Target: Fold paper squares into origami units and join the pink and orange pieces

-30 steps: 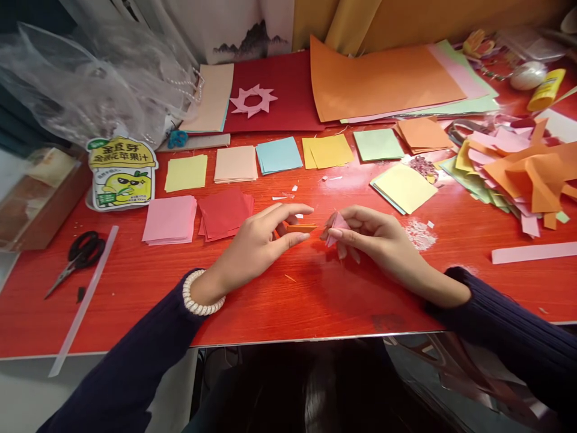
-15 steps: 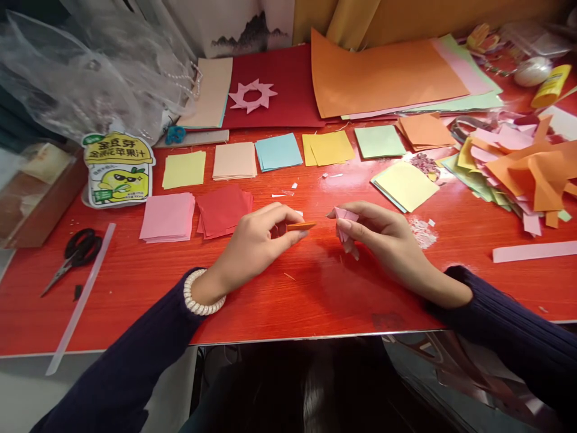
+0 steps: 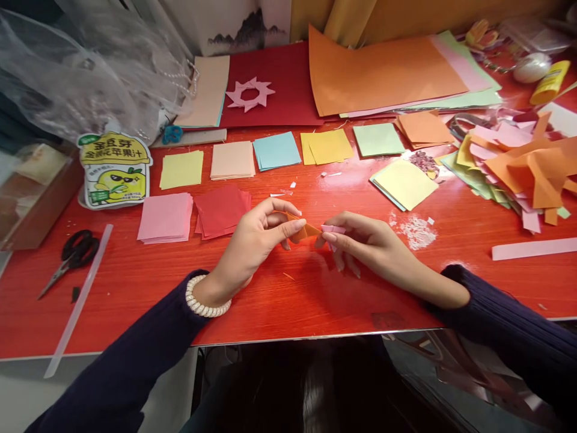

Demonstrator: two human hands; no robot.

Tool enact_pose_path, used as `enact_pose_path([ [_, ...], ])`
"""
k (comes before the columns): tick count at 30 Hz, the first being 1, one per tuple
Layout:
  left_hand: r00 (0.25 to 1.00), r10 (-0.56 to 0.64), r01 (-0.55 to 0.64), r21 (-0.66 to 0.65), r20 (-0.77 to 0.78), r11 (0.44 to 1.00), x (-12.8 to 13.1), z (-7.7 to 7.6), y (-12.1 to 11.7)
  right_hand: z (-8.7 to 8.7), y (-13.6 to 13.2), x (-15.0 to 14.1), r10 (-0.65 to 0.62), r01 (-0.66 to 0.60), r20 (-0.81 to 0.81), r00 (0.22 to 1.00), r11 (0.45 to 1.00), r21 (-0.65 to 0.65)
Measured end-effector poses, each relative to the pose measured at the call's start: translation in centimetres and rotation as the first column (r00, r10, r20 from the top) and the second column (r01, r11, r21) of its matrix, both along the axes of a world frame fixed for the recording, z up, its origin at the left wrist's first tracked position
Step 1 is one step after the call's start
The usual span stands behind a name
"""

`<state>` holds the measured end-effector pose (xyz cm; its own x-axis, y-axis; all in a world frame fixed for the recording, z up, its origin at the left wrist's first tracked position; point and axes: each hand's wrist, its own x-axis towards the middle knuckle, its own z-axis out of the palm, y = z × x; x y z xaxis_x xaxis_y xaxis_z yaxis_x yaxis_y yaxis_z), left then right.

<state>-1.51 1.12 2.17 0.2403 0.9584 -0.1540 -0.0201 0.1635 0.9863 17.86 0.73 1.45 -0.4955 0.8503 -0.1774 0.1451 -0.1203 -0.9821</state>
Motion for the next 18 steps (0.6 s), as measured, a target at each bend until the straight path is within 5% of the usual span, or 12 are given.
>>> enact_pose_path([
  [8, 0.994, 0.006, 0.005, -0.102, 0.106, 0.995, 0.2, 0.17, -0.19, -0.22, 0.02, 0.08, -0.001, 0.001, 0.007, 1.0, 0.999, 0.034],
  [18, 0.998, -0.062, 0.062, -0.062, -0.001, 0.996, 0.24, -0.21, -0.39, -0.05, -0.05, 0.14, -0.029, 0.026, 0.039, 0.999, 0.998, 0.062],
])
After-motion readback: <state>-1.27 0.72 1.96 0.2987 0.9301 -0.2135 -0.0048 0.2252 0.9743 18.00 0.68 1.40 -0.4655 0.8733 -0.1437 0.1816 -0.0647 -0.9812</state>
